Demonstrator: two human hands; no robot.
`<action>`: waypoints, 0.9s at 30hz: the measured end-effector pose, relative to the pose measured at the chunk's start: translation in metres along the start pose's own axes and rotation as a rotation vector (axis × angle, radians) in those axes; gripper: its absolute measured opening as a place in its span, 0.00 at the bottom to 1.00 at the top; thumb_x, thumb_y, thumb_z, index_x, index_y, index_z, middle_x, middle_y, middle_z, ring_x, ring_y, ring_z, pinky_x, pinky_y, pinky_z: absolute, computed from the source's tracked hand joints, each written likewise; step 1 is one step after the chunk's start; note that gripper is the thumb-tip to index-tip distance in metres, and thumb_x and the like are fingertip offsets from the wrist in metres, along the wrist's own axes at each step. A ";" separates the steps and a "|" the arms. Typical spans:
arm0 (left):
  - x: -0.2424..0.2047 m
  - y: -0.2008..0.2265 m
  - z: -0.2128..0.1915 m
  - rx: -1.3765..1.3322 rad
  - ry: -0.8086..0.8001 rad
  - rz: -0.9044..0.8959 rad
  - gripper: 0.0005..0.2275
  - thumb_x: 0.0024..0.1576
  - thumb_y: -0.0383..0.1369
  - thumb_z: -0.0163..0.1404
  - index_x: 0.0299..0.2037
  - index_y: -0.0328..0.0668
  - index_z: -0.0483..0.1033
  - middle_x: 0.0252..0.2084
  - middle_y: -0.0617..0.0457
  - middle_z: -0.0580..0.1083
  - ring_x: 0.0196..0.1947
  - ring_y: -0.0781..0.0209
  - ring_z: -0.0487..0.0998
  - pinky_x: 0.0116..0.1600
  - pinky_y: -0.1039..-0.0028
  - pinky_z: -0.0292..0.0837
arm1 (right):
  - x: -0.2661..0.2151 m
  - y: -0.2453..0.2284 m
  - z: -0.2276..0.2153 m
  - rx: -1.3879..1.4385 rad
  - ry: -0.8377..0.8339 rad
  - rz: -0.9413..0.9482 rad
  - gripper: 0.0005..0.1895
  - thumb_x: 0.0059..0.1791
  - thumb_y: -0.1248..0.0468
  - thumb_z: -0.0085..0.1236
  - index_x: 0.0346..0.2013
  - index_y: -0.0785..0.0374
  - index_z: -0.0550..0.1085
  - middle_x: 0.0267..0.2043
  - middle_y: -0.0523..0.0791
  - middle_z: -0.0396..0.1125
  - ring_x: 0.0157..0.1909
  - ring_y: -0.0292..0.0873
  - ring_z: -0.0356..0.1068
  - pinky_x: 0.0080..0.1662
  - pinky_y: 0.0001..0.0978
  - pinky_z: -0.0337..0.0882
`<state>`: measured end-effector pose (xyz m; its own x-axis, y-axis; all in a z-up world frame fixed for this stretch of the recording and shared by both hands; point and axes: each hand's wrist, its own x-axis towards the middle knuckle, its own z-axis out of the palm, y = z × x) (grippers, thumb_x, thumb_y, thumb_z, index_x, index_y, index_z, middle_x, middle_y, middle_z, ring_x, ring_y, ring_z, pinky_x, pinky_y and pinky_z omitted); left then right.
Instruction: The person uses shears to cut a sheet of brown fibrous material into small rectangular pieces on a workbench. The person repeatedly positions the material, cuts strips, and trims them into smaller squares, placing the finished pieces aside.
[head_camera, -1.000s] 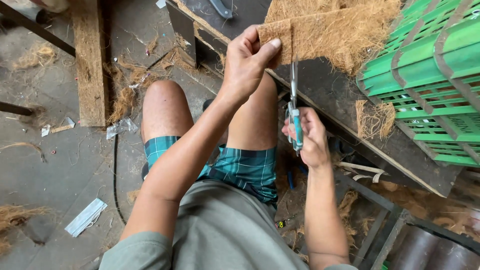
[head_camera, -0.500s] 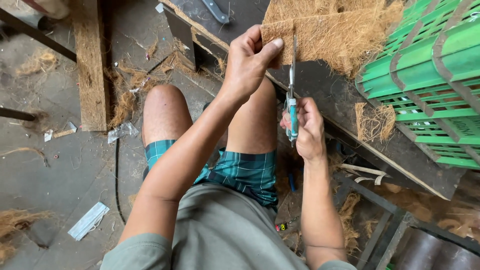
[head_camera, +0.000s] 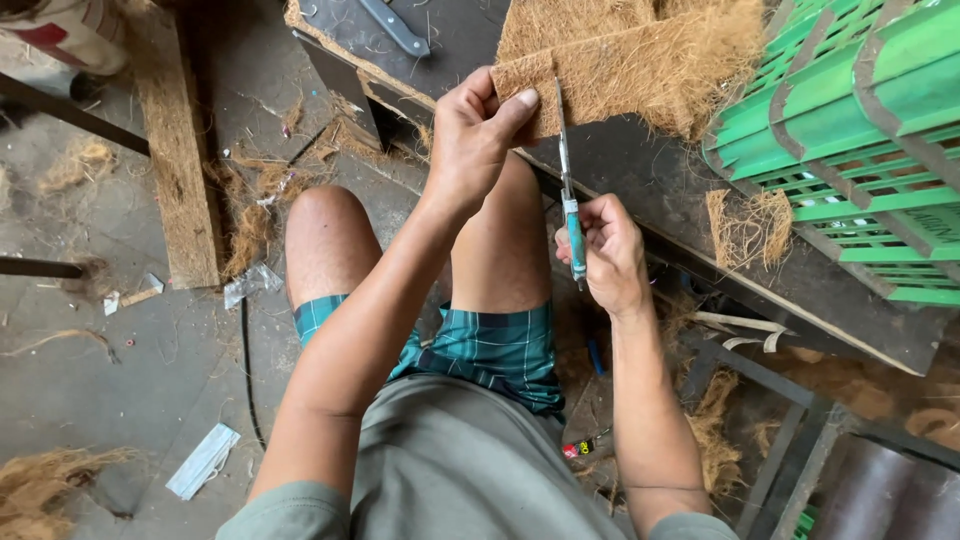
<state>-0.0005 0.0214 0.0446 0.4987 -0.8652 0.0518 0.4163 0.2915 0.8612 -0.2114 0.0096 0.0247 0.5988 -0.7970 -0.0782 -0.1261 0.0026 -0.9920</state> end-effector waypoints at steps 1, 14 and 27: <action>0.001 0.001 0.000 0.025 0.011 -0.015 0.03 0.56 0.30 0.52 0.35 0.41 0.72 0.25 0.57 0.71 0.25 0.68 0.74 0.32 0.73 0.79 | 0.001 0.001 0.000 0.011 -0.002 0.002 0.11 0.46 0.69 0.57 0.38 0.66 0.64 0.29 0.49 0.65 0.29 0.37 0.68 0.33 0.24 0.73; 0.010 -0.028 -0.002 -0.033 -0.046 -0.091 0.02 0.57 0.27 0.53 0.35 0.38 0.74 0.23 0.54 0.73 0.22 0.67 0.72 0.29 0.76 0.73 | 0.015 0.004 0.000 0.086 0.003 0.089 0.12 0.45 0.65 0.54 0.36 0.61 0.60 0.24 0.45 0.64 0.27 0.37 0.63 0.32 0.26 0.67; 0.015 -0.039 -0.004 0.073 -0.022 -0.202 0.06 0.56 0.26 0.52 0.28 0.43 0.70 0.21 0.57 0.70 0.23 0.70 0.72 0.31 0.76 0.77 | 0.015 0.025 0.002 0.179 0.073 0.205 0.12 0.44 0.63 0.59 0.35 0.61 0.64 0.26 0.44 0.66 0.24 0.37 0.67 0.30 0.26 0.67</action>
<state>-0.0065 -0.0011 0.0097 0.3935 -0.9121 -0.1155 0.4500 0.0815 0.8893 -0.2043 -0.0015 -0.0016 0.5161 -0.8101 -0.2784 -0.0934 0.2699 -0.9584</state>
